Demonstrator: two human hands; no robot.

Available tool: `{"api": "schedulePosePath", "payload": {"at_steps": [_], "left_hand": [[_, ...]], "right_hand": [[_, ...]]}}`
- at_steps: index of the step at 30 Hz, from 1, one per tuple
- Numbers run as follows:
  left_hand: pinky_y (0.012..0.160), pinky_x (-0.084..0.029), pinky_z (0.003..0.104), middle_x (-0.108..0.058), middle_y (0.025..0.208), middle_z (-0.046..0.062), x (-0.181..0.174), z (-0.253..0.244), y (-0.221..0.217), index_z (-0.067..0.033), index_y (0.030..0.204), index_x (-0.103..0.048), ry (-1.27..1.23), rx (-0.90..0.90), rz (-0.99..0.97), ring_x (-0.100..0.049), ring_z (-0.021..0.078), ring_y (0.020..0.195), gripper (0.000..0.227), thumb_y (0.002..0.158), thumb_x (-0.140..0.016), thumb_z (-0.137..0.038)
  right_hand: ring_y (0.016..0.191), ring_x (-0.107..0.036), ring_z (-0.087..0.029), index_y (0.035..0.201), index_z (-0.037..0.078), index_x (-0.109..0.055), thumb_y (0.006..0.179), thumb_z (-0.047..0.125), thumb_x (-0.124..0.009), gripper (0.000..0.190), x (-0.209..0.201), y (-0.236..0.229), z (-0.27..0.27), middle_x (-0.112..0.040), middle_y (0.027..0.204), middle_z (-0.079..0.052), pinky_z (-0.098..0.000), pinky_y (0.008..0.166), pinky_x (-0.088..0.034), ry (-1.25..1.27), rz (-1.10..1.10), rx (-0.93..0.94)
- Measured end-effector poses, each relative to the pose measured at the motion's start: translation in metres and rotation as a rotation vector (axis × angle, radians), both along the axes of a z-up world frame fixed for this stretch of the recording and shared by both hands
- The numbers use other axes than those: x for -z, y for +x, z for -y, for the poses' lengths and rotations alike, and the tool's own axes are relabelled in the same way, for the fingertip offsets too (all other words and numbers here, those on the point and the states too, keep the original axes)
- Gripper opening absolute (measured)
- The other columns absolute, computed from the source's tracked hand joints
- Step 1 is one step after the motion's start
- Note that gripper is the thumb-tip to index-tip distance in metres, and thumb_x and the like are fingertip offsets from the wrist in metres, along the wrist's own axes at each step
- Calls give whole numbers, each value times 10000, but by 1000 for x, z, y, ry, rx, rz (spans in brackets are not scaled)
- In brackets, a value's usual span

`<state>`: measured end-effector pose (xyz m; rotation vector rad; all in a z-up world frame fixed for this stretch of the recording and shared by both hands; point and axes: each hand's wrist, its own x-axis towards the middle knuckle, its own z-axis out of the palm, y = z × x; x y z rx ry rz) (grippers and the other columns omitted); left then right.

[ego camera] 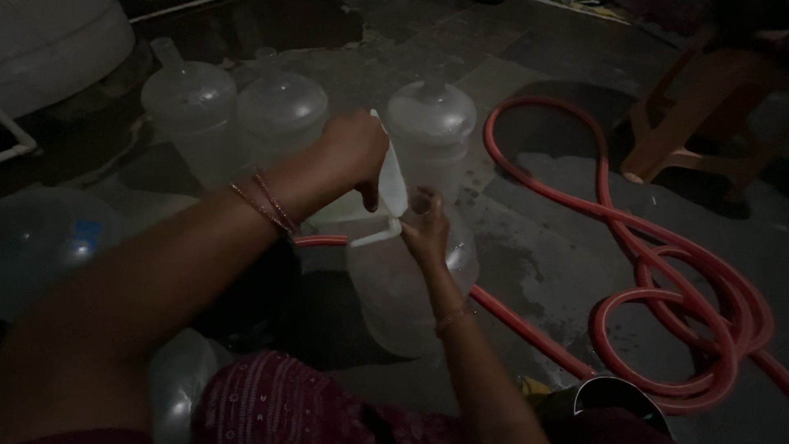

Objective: The person rinses plastic water jugs by hand, shaking water inside them and pouring it out.

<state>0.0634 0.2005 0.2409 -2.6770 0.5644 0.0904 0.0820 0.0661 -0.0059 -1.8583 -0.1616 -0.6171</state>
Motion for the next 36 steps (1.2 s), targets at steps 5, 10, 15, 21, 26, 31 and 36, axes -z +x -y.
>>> {"api": "schedulePosePath", "payload": {"at_steps": [5, 10, 15, 21, 26, 31, 36], "left_hand": [[780, -594, 404, -753, 948, 122, 4, -16, -2, -45, 975, -792, -23, 51, 45, -739, 272, 904, 693, 546, -985, -554], [806, -580, 414, -786, 875, 171, 51, -86, 20, -1, 879, -815, -312, -178, -38, -761, 311, 846, 761, 585, -869, -701], [782, -568, 413, -739, 968, 247, 181, -191, 50, 60, 914, -763, -717, -288, 88, -721, 356, 844, 940, 472, -928, -753], [778, -612, 413, -765, 976, 247, 311, -252, 35, 100, 934, -758, -861, -828, 64, -770, 331, 852, 876, 521, -936, -651], [816, -606, 393, -761, 1032, 235, 396, -278, 41, 87, 995, -761, -741, -963, 35, -761, 336, 933, 883, 574, -934, -670], [970, -552, 384, -729, 1197, 230, 421, -277, 46, 48, 1154, -737, -810, -940, -336, -711, 323, 1112, 864, 596, -971, -568], [970, -532, 436, -718, 1260, 161, 369, -204, 46, -82, 1301, -696, -999, -748, 56, -688, 330, 1152, 642, 789, -805, -453]], "right_hand": [[1143, -683, -326, 1334, 47, -512, 639, 273, -952, 853, 2, 2, 0, -691, 1208, -192, -451, 956, -576, -21, -5, 21], [1087, -675, -303, 1263, 25, -586, 668, 295, -991, 769, 12, 13, 11, -685, 1167, -171, -427, 899, -562, -78, 29, 18], [1020, -671, -262, 1212, 22, -598, 746, 262, -918, 615, 15, 22, 13, -681, 1100, -143, -405, 876, -564, 5, 84, 10], [1035, -683, -250, 1226, 25, -577, 810, 267, -891, 575, -4, 9, 16, -688, 1100, -125, -387, 910, -553, -33, 99, 7], [1062, -678, -257, 1313, 23, -531, 801, 280, -891, 677, -15, -5, 10, -687, 1098, -125, -394, 921, -546, -25, 104, 20], [1022, -712, -223, 1213, 38, -600, 841, 211, -897, 507, 1, 8, 20, -686, 1101, -102, -353, 901, -580, -75, 186, 2], [969, -656, -203, 1078, 11, -613, 866, 124, -867, 349, 4, 39, 75, -662, 1015, -92, -352, 868, -559, -14, 15, -128]]}}
